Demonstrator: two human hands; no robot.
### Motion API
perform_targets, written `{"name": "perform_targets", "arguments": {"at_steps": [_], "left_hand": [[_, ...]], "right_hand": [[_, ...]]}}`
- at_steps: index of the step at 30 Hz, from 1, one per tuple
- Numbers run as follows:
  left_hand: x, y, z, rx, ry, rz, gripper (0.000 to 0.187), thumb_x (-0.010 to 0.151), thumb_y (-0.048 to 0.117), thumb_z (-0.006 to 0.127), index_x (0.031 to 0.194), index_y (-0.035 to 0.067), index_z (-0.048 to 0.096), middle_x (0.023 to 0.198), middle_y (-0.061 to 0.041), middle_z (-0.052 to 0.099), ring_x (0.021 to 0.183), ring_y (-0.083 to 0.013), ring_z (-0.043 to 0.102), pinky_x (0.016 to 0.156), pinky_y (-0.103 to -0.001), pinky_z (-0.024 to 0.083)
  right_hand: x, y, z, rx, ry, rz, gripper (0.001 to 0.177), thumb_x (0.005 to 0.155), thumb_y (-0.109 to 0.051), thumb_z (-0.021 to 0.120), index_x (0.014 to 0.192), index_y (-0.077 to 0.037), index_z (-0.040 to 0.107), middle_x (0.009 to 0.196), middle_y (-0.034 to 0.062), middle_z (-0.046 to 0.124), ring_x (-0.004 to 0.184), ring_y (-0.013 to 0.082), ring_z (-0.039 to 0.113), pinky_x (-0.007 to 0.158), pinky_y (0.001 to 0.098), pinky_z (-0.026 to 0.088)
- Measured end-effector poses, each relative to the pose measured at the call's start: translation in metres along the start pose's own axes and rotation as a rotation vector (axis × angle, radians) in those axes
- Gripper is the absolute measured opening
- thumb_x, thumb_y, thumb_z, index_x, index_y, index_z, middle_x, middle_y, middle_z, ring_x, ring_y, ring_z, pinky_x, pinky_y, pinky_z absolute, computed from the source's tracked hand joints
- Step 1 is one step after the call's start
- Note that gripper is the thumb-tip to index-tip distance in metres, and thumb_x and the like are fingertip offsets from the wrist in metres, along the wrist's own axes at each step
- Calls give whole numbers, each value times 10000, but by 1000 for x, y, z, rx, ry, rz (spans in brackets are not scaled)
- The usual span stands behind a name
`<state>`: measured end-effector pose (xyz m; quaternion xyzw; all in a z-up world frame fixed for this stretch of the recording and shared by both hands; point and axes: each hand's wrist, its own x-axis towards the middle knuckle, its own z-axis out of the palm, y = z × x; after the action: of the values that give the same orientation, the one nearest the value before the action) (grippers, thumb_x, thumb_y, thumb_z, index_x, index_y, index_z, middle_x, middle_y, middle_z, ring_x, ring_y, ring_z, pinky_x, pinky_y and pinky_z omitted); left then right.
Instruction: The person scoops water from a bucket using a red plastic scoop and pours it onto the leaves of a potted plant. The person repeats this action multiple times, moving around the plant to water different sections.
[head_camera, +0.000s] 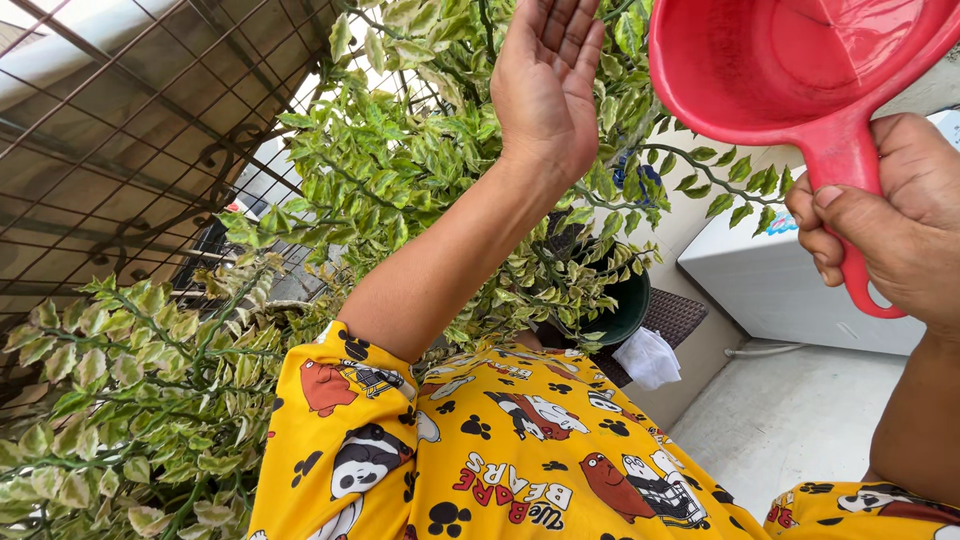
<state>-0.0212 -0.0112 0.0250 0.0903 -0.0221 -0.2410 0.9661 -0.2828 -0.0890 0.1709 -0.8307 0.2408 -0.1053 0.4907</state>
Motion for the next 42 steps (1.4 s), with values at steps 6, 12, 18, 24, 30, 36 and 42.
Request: {"name": "perform_targets", "arguments": {"at_steps": [6, 12, 18, 24, 30, 36, 42], "left_hand": [[9, -18, 0, 8, -13, -10, 410, 1150, 292, 492, 1355, -53, 575, 1336, -170, 639, 1275, -287, 603, 1179, -475, 433], [19, -43, 4, 8, -5, -45, 403, 1154, 307, 486, 1336, -37, 593, 1316, -150, 651, 1258, -267, 610, 1164, -464, 430], [29, -70, 3, 16, 6, -78, 377, 1151, 315, 493, 1308, -7, 612, 1290, -126, 666, 1247, -253, 614, 1152, -442, 423], [44, -93, -4, 22, -20, -56, 294, 1147, 280, 517, 1218, 18, 629, 1230, -112, 682, 1191, -232, 635, 1121, -433, 444], [68, -113, -1, 27, 8, -30, 265, 1153, 282, 524, 1135, 34, 615, 1128, -91, 677, 1082, -205, 639, 1071, -439, 457], [90, -116, 1, 19, -33, 28, 329, 1165, 317, 515, 1062, 16, 598, 1091, -80, 680, 1056, -201, 653, 1065, -421, 470], [115, -101, -1, -7, 1, 103, 257, 1135, 279, 519, 1055, 43, 581, 1016, -63, 672, 983, -186, 652, 1026, -426, 484]], "right_hand": [[13, -6, -8, -22, 14, 56, 233, 996, 24, 426, 1206, 81, 509, 840, 103, 574, 576, 94, 502, 459, 282, 466], [20, -5, -15, -6, 44, 34, 274, 967, 30, 407, 1220, 70, 505, 828, 93, 563, 569, 89, 497, 448, 274, 460], [27, 6, -29, 8, 47, 56, 195, 986, 19, 413, 1126, 97, 524, 825, 101, 558, 585, 103, 494, 463, 283, 456], [40, 10, -33, 28, 97, 54, 332, 945, -3, 405, 1252, 40, 525, 837, 71, 552, 578, 80, 486, 446, 263, 442], [56, 7, -39, 38, 115, 56, 406, 938, -25, 395, 1332, 20, 487, 836, 62, 537, 580, 79, 471, 442, 259, 430], [79, 1, -47, -17, 89, 42, 550, 927, -33, 375, 1472, -63, 436, 862, 50, 538, 573, 83, 457, 437, 263, 417], [102, -9, -43, -31, 70, 32, 524, 928, -34, 369, 1448, -52, 438, 873, 41, 535, 583, 80, 453, 452, 261, 416]]}}
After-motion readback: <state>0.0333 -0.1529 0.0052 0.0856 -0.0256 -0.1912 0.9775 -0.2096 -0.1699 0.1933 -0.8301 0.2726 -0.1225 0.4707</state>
